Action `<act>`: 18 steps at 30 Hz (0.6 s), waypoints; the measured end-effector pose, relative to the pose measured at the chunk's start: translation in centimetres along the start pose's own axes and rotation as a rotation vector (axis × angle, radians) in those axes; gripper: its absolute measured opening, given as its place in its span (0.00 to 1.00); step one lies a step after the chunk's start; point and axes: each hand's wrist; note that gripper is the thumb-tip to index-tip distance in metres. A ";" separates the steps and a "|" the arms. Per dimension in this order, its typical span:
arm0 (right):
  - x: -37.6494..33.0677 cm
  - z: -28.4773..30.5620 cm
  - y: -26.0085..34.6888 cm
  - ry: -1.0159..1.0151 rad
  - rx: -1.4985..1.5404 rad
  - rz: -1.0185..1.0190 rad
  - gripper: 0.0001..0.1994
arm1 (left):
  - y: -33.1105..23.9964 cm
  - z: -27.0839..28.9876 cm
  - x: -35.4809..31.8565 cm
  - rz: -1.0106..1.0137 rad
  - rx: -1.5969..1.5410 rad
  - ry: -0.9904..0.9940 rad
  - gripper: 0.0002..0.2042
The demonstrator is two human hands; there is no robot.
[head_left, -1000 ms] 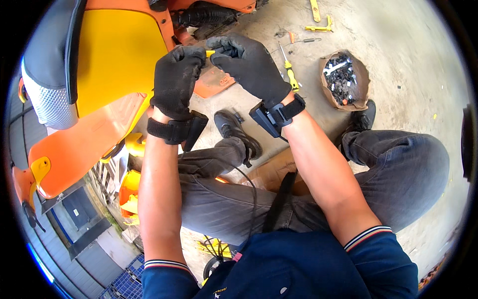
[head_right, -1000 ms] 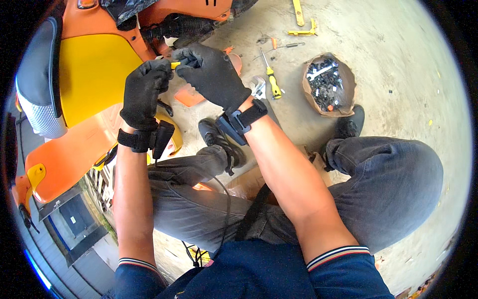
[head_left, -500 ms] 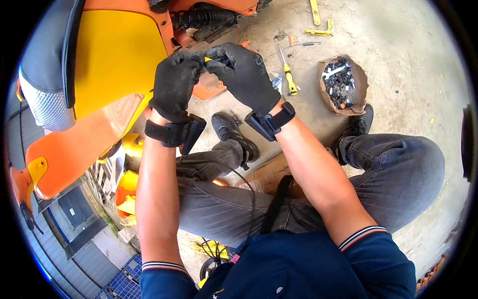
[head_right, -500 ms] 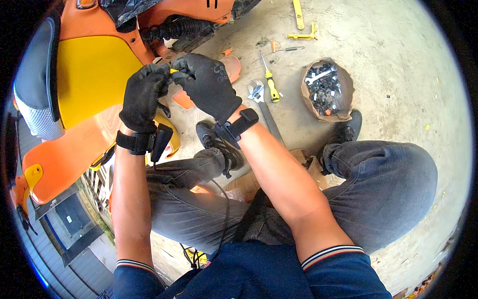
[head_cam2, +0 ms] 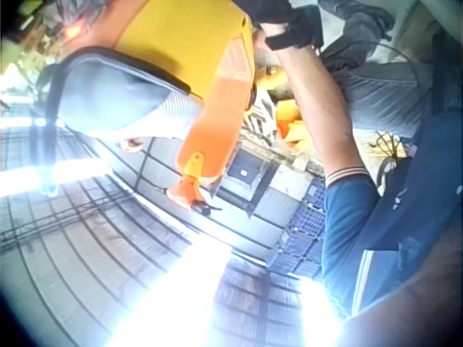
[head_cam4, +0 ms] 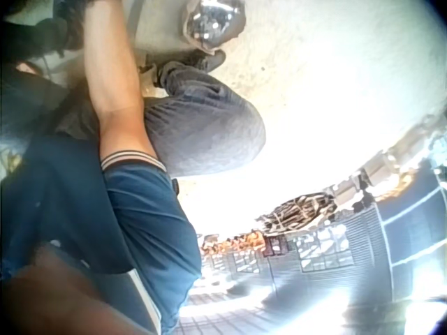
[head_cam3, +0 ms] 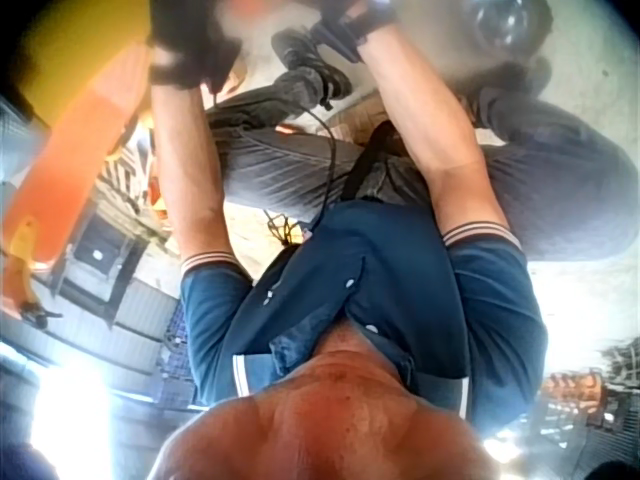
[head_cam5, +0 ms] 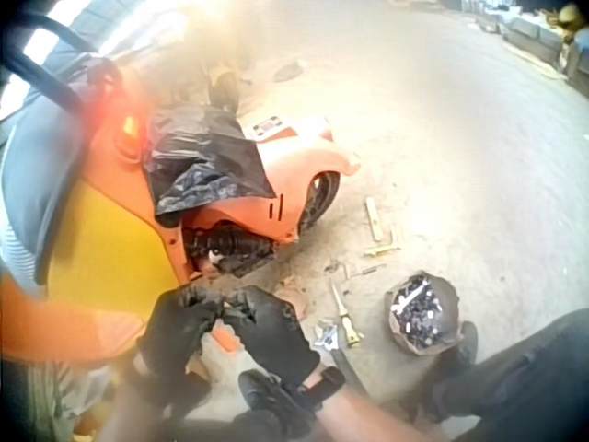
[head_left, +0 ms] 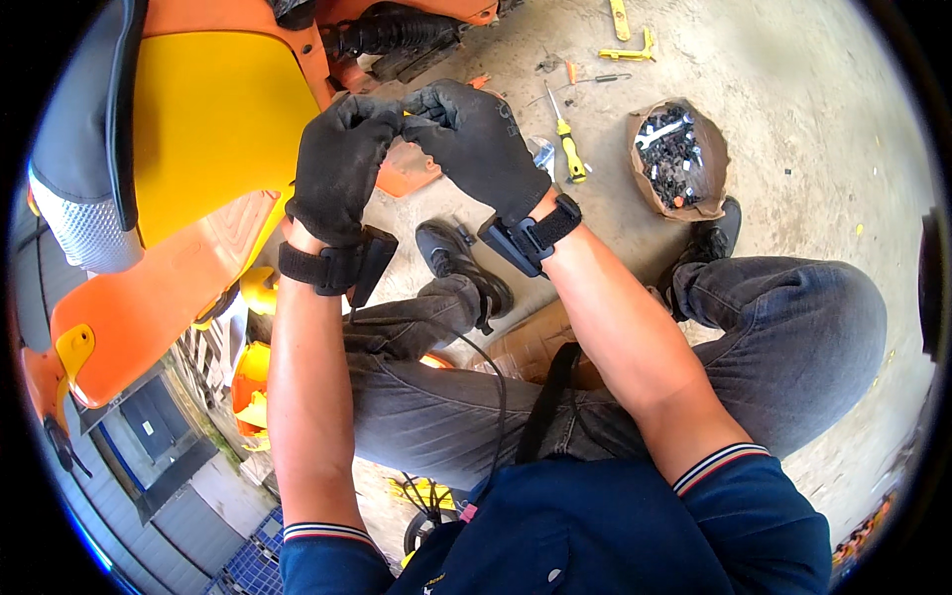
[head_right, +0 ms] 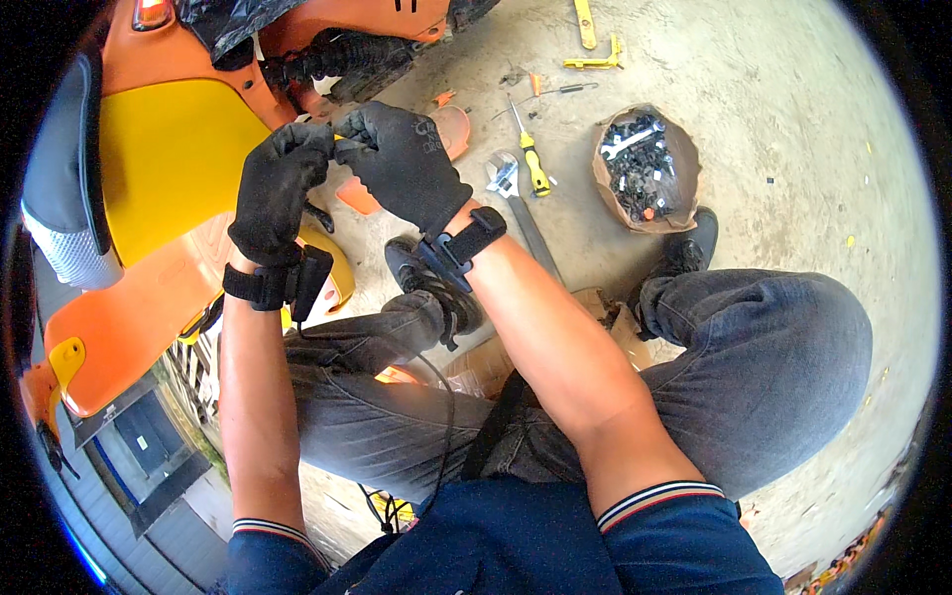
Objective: The person puts on gloves and sits on the floor to work on a yellow and orange scooter. They use a screwdriver to remove a panel and then handle small orange plastic components, appearing to assemble or adjust parts of the scooter.
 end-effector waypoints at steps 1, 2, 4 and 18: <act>0.1 0.1 -0.1 -0.005 -0.007 0.018 0.08 | -0.2 -0.1 0.0 -0.001 -0.019 -0.003 0.08; 0.2 0.1 -0.2 -0.006 -0.040 0.015 0.08 | -0.4 -0.3 -0.1 0.015 -0.007 -0.011 0.08; 0.3 0.3 -0.3 0.014 -0.026 -0.006 0.09 | -0.8 -0.8 -0.2 0.003 -0.008 -0.053 0.08; 0.2 0.2 -0.9 0.087 0.064 -0.090 0.09 | -1.2 -0.4 -0.1 0.011 0.145 -0.032 0.06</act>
Point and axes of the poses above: each hand's wrist, its own x-axis towards the middle knuckle, its own z-axis out of the back of the hand, y = z × x, and after that the axes turned 1 degree about -y, right-handed
